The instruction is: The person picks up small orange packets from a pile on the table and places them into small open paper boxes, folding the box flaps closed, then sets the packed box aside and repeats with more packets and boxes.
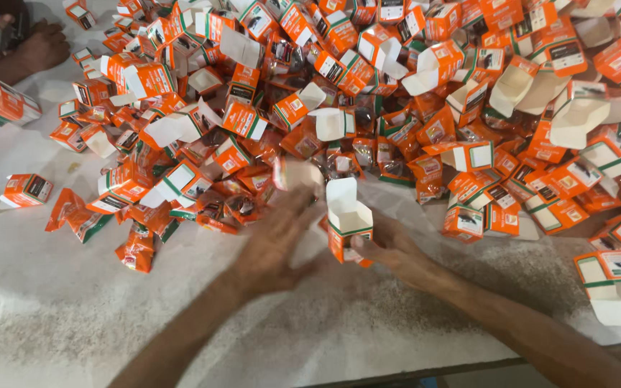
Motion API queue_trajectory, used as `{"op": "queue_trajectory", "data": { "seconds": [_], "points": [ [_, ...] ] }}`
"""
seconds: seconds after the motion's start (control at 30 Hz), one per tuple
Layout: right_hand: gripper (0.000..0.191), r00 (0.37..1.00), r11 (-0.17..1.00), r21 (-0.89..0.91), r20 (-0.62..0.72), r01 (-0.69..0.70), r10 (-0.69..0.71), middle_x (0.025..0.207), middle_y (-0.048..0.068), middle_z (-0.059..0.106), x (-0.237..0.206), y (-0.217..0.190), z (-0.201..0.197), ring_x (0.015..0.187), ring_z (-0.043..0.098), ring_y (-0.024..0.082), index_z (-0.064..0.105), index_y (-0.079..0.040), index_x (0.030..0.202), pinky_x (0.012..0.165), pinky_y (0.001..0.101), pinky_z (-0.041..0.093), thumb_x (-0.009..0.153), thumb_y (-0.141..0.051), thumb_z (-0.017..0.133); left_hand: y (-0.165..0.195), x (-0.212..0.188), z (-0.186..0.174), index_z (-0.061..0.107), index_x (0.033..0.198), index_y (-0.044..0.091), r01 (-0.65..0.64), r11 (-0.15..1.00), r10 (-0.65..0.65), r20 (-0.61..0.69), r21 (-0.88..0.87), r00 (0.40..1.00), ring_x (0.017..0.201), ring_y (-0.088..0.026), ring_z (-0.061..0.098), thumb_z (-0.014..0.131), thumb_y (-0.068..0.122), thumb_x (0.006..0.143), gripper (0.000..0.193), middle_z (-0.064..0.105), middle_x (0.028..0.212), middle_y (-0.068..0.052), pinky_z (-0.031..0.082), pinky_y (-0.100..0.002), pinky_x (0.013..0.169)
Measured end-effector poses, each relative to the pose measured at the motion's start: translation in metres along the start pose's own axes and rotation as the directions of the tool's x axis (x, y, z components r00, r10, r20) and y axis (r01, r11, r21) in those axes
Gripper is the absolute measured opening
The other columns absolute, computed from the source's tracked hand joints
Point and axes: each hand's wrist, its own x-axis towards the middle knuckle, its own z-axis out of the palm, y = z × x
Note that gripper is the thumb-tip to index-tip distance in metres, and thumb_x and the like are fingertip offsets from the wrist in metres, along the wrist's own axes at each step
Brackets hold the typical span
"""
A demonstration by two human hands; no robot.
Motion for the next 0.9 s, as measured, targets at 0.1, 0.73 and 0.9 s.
{"op": "queue_trajectory", "data": {
  "seconds": [0.1, 0.73, 0.9],
  "points": [
    [0.059, 0.989, 0.855, 0.511, 0.151, -0.088, 0.011, 0.148, 0.005, 0.052, -0.007, 0.020, 0.005, 0.137, 0.050, 0.022, 0.042, -0.011, 0.150, 0.109, 0.0443, 0.049, 0.099, -0.033, 0.062, 0.024, 0.001, 0.018, 0.029, 0.157, 0.003, 0.110, 0.968, -0.101, 0.048, -0.225, 0.994, 0.144, -0.043, 0.044, 0.086, 0.023, 0.079, 0.099, 0.040, 0.158, -0.023, 0.043, -0.049, 0.115],
    [0.055, 0.945, 0.910, -0.302, -0.072, 0.284, -0.319, 0.121, 0.010, 0.068, -0.026, 0.013, 0.004, 0.116, 0.065, 0.019, 0.052, 0.000, 0.132, 0.104, 0.0374, 0.052, 0.087, -0.017, 0.080, -0.033, 0.021, 0.016, 0.054, 0.138, 0.011, -0.004, 0.796, -0.047, 0.068, 0.605, 0.997, 0.111, -0.029, 0.062, 0.067, 0.004, 0.072, 0.068, 0.058, 0.127, -0.012, 0.054, -0.040, 0.087],
    [0.072, 0.831, 0.569, -0.610, 0.337, 0.551, -0.443, 0.142, 0.019, 0.056, -0.018, 0.001, 0.019, 0.136, 0.052, 0.032, 0.049, -0.003, 0.137, 0.113, 0.0422, 0.041, 0.080, -0.024, 0.088, -0.047, 0.034, 0.006, 0.052, 0.148, 0.014, -0.011, 0.825, -0.131, 0.211, 0.564, 0.969, 0.099, -0.030, 0.064, 0.069, 0.005, 0.082, 0.069, 0.057, 0.113, -0.014, 0.056, -0.039, 0.071]
  ]
}}
